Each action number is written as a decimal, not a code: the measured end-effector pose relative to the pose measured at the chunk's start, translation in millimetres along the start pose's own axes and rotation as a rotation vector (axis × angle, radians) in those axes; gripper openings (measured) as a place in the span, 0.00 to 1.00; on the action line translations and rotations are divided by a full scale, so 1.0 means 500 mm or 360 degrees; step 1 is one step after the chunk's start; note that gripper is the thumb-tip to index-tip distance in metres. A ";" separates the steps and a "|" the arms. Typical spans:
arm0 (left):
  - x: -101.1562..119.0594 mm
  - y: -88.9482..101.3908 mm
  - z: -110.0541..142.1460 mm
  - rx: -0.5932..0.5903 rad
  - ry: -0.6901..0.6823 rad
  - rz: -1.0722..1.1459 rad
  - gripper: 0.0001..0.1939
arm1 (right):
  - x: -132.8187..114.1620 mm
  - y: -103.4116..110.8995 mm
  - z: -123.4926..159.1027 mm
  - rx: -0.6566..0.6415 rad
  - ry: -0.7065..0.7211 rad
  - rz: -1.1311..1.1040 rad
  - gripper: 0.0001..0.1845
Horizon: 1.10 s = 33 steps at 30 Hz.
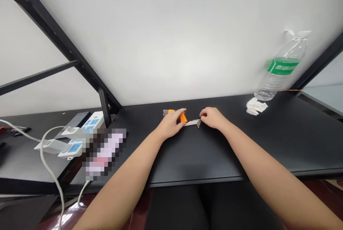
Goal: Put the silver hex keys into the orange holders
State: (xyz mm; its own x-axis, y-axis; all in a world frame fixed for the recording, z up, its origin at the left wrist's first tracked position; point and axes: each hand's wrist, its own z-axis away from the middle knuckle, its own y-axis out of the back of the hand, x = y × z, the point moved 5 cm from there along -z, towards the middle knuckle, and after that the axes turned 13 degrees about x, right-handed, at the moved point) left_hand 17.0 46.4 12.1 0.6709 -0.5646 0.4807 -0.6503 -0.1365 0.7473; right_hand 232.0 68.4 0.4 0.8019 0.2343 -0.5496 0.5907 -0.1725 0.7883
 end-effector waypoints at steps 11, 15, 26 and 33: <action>0.041 -0.023 0.004 -0.0077 -0.0078 0.0480 0.32 | -0.081 0.001 0.024 0.0189 0.0440 -0.0556 0.11; 0.049 -0.023 0.003 -0.0079 -0.0111 0.0461 0.33 | -0.089 -0.008 0.021 0.0261 0.0428 -0.0535 0.09; -0.008 -0.002 -0.002 -0.0007 -0.0024 -0.0040 0.32 | -0.002 -0.003 0.002 -0.0003 0.0076 0.0002 0.10; -0.008 0.000 -0.002 0.0040 0.0078 0.0096 0.31 | -0.045 -0.027 0.033 -0.0131 0.0401 0.0024 0.06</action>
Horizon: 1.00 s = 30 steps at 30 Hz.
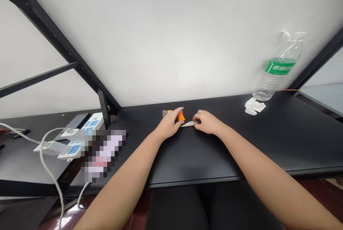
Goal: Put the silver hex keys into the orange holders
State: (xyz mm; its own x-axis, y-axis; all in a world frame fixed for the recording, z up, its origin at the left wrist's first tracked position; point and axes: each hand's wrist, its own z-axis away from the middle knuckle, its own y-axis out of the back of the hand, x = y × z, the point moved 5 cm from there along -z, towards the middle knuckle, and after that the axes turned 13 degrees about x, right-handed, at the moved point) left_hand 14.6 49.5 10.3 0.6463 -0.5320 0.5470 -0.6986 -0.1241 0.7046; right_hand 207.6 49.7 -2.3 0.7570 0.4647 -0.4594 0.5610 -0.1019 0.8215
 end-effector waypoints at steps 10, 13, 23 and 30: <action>-0.009 -0.006 -0.001 -0.0030 0.0068 0.0089 0.32 | -0.004 0.017 -0.004 0.0065 0.0086 0.0312 0.07; -0.007 -0.006 -0.002 -0.0037 0.0060 0.0096 0.32 | -0.012 0.012 -0.003 0.0047 0.0099 0.0406 0.05; -0.016 0.000 -0.004 0.0018 0.0063 0.0009 0.29 | -0.020 0.042 0.004 0.0092 0.0077 -0.0165 0.09; -0.002 0.004 -0.003 0.0037 0.0036 0.0030 0.27 | -0.017 0.048 -0.001 0.0207 0.0090 -0.0332 0.09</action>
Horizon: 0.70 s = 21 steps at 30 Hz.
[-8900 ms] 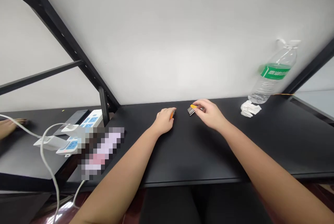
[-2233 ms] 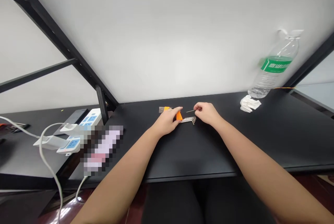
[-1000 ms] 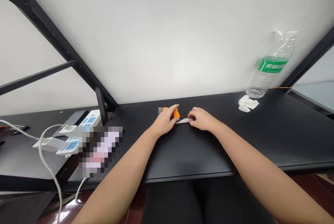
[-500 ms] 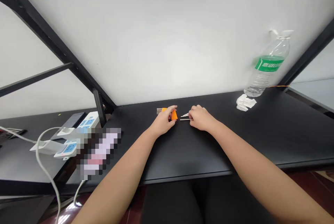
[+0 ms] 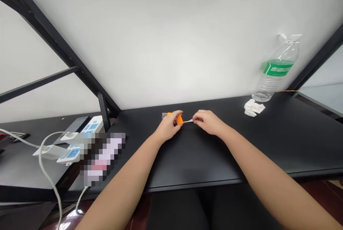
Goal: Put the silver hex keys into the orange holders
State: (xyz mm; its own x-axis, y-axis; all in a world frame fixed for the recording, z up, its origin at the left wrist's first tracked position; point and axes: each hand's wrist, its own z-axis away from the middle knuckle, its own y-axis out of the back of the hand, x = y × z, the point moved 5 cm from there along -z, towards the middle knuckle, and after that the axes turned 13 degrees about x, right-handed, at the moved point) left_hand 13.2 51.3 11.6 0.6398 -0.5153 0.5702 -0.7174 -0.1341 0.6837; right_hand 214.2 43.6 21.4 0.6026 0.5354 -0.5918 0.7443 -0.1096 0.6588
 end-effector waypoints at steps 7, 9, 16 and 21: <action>0.006 0.000 0.004 -0.0057 -0.0074 -0.0040 0.29 | 0.012 0.003 0.002 -0.0077 -0.0197 -0.0156 0.08; 0.011 -0.001 0.005 -0.0075 -0.0081 -0.0014 0.29 | 0.019 0.001 0.004 -0.0146 -0.0335 -0.0271 0.07; 0.041 -0.012 0.009 -0.0126 -0.0119 0.0117 0.28 | 0.006 -0.050 0.012 -0.0288 -0.0607 -0.0742 0.09; 0.038 -0.011 0.007 -0.0085 -0.0122 0.0056 0.28 | 0.015 -0.045 0.002 -0.0082 -0.0442 -0.0462 0.09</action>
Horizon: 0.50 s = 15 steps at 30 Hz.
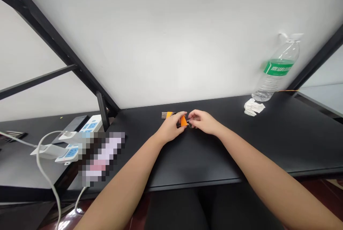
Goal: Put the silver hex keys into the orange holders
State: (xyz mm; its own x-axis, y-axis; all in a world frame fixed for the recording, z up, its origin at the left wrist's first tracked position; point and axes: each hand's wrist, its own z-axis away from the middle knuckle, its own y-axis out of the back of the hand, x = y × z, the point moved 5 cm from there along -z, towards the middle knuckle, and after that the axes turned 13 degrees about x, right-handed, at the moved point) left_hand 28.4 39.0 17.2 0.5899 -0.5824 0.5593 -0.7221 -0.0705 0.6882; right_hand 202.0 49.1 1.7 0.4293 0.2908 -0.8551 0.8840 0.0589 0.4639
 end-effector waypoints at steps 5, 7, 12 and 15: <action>-0.013 0.003 0.002 -0.0019 0.0051 -0.0024 0.29 | 0.014 0.030 -0.010 0.0046 0.0227 0.0976 0.09; -0.014 0.003 0.002 -0.0034 0.0066 -0.0060 0.30 | 0.008 0.026 -0.007 -0.0029 0.0267 0.1177 0.10; -0.015 0.002 0.003 -0.0115 0.0091 -0.0152 0.32 | -0.013 0.021 0.009 -0.0071 0.0245 0.1361 0.06; -0.016 0.003 0.004 -0.0150 0.0117 -0.0153 0.32 | -0.007 0.027 0.011 -0.0112 0.0196 0.1052 0.06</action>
State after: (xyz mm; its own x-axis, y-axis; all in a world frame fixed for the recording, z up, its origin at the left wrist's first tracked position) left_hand 22.0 41.8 12.6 0.6820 -0.5153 0.5189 -0.6260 -0.0445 0.7786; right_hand 213.2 43.5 9.7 0.8478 0.3934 -0.3556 0.4267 -0.1079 0.8979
